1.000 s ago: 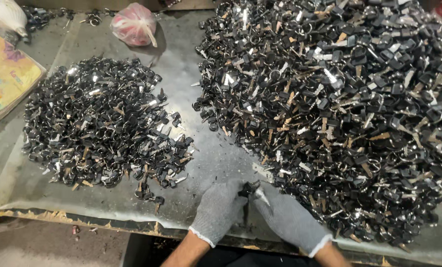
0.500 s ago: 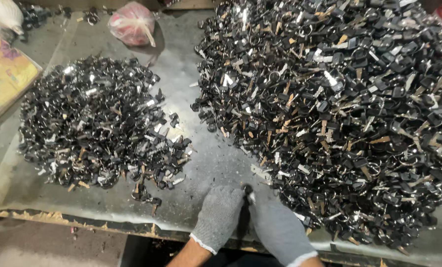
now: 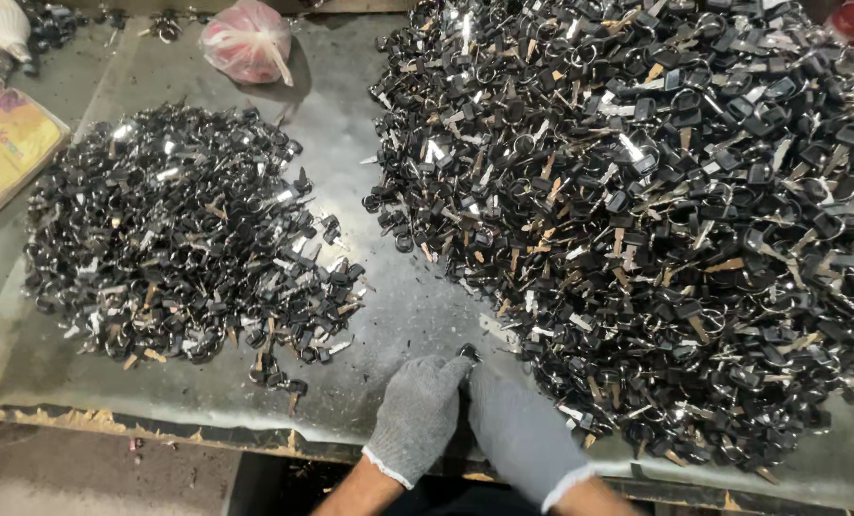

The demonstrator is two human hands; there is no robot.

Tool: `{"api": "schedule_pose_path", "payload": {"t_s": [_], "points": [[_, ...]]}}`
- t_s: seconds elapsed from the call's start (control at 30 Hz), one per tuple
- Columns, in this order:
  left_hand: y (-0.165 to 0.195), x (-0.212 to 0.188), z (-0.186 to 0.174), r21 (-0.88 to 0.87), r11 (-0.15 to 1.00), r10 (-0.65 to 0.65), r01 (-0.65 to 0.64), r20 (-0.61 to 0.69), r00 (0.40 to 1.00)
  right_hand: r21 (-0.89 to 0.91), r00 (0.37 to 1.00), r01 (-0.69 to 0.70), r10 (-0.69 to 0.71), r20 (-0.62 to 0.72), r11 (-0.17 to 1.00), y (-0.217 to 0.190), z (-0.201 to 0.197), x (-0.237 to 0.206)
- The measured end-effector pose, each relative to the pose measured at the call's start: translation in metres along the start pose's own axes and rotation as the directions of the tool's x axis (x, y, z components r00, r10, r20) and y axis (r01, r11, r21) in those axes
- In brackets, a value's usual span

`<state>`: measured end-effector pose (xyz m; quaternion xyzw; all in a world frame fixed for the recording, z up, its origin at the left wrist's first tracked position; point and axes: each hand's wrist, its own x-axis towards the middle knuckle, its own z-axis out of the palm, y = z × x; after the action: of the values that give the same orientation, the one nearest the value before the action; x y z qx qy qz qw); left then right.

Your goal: The person, wearing gray work gloves, repeatedly scoops small black metal parts from a large pile on a metal worktable and moves them onto a separate smaller pile, gradually building up the sorted heap while pushing stray pieces into place.

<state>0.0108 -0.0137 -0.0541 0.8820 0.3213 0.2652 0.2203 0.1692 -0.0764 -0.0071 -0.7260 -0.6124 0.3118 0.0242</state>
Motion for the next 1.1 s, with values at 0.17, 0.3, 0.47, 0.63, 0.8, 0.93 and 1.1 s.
{"api": "schedule_pose_path", "payload": {"t_s": [0.17, 0.3, 0.47, 0.63, 0.8, 0.93, 1.1], "points": [[0.003, -0.007, -0.002, -0.11, 0.969, -0.22, 0.219, 0.005, 0.975, 0.295, 0.991, -0.133, 0.123, 0.052, 0.946, 0.014, -0.009, 0.016], [0.01, -0.009, 0.001, 0.184, 0.98, -0.061, 0.079, -0.102, 0.993, -0.017, 0.997, -0.076, 0.075, -0.03, 0.997, 0.005, 0.001, 0.0], [0.007, -0.006, 0.005, 0.156, 0.945, -0.303, 0.287, 0.091, 0.949, 0.087, 0.983, -0.183, 0.183, 0.01, 0.979, 0.003, 0.008, -0.016], [0.007, -0.012, 0.008, 0.108, 0.978, -0.182, 0.179, 0.017, 0.983, -0.044, 0.997, -0.029, 0.026, -0.072, 0.999, 0.001, 0.006, -0.008], [0.006, -0.009, 0.008, 0.117, 0.977, -0.182, 0.179, 0.016, 0.983, 0.144, 0.996, -0.043, 0.054, -0.068, 0.989, -0.003, -0.003, -0.003], [0.005, -0.003, 0.002, 0.12, 0.955, -0.281, 0.271, 0.074, 0.957, 0.084, 0.986, -0.125, 0.133, -0.104, 0.989, -0.007, -0.009, -0.003], [0.005, 0.017, -0.019, 0.2, 0.962, -0.094, 0.186, -0.397, 0.913, 0.042, 0.963, -0.241, 0.234, 0.137, 0.97, -0.005, -0.009, -0.002]]}}
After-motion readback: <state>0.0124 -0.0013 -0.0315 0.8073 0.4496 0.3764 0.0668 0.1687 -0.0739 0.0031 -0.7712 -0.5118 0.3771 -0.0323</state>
